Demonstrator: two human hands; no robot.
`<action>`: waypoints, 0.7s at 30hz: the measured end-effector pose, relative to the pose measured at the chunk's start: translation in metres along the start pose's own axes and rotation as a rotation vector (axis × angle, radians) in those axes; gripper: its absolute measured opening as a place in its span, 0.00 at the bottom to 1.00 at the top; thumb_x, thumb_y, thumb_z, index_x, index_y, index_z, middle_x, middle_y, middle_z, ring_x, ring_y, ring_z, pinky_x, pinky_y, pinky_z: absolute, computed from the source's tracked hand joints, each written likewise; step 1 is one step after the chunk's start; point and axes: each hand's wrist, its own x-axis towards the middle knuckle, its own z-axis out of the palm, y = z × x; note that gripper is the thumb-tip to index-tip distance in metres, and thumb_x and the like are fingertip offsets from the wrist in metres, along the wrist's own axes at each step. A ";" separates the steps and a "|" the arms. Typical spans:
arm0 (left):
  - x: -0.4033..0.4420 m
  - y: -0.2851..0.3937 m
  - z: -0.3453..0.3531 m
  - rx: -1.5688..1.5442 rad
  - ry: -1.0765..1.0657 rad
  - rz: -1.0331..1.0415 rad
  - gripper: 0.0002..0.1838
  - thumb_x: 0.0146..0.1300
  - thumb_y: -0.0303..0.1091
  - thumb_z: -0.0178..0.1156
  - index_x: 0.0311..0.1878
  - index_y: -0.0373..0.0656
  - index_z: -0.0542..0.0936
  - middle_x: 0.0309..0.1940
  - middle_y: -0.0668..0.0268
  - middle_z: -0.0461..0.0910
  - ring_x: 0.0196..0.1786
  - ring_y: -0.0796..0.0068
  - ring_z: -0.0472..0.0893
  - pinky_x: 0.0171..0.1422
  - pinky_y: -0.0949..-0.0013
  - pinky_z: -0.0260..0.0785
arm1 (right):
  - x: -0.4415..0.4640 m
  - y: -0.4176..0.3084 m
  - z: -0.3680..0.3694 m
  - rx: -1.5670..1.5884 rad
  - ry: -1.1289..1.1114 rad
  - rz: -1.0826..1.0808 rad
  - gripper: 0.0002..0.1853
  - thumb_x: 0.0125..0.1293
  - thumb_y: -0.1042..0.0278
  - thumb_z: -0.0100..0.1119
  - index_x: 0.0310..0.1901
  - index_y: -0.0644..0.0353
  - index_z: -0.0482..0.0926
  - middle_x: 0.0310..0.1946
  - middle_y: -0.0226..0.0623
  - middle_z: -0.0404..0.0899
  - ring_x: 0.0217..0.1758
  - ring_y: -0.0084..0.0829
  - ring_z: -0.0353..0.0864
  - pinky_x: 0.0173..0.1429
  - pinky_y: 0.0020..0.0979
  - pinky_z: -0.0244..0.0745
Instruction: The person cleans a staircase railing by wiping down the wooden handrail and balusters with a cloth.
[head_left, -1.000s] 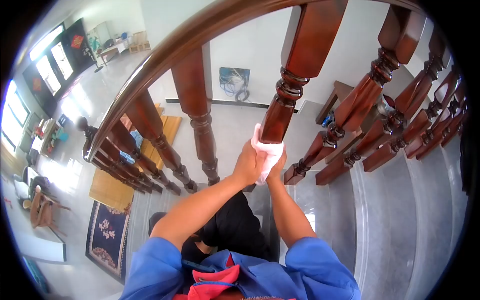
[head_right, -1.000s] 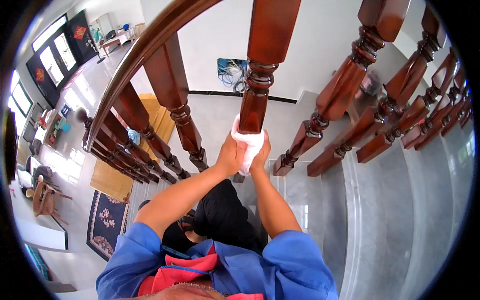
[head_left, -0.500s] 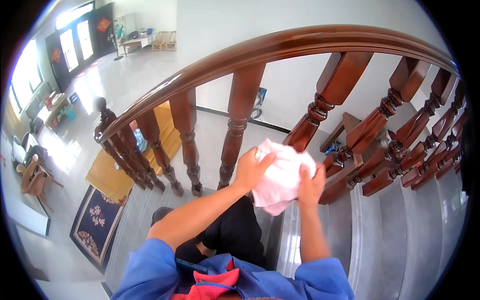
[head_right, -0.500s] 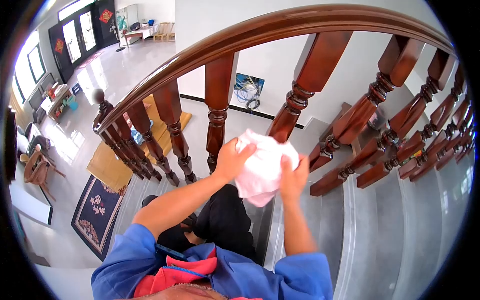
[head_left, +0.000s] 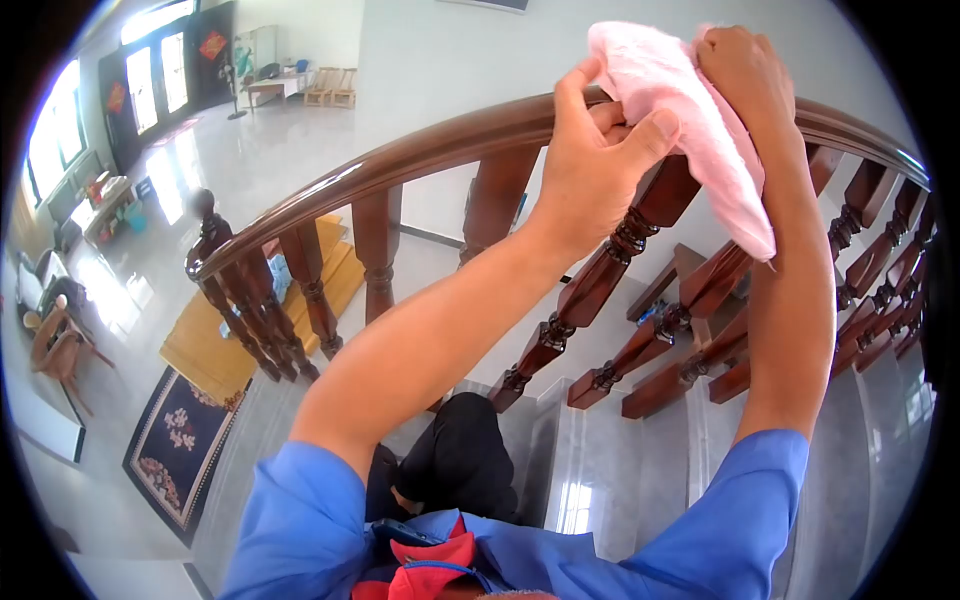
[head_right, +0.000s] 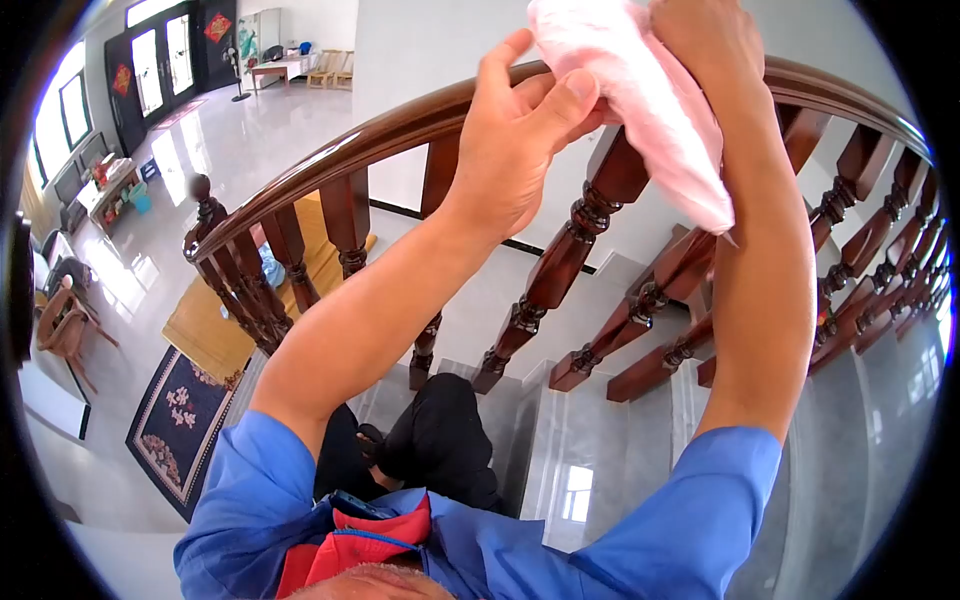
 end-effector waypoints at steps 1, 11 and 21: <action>-0.002 -0.001 -0.002 -0.003 0.004 -0.001 0.50 0.70 0.33 0.69 0.79 0.33 0.42 0.60 0.48 0.75 0.61 0.66 0.79 0.68 0.64 0.74 | 0.005 -0.014 -0.013 0.011 -0.265 0.039 0.17 0.73 0.55 0.50 0.50 0.50 0.87 0.50 0.46 0.86 0.52 0.51 0.85 0.57 0.45 0.79; -0.044 0.026 -0.083 0.953 0.317 0.210 0.29 0.67 0.41 0.70 0.66 0.38 0.75 0.57 0.57 0.81 0.59 0.67 0.80 0.65 0.64 0.72 | -0.006 -0.138 -0.053 0.452 -0.826 -0.401 0.34 0.75 0.37 0.41 0.49 0.62 0.88 0.54 0.53 0.85 0.57 0.55 0.83 0.65 0.48 0.73; -0.126 0.085 -0.221 1.249 0.801 0.248 0.21 0.65 0.28 0.64 0.61 0.35 0.76 0.56 0.57 0.80 0.61 0.64 0.78 0.68 0.61 0.69 | -0.034 -0.348 0.009 0.553 -0.825 -0.509 0.26 0.71 0.41 0.48 0.58 0.45 0.87 0.60 0.33 0.85 0.63 0.39 0.84 0.65 0.38 0.77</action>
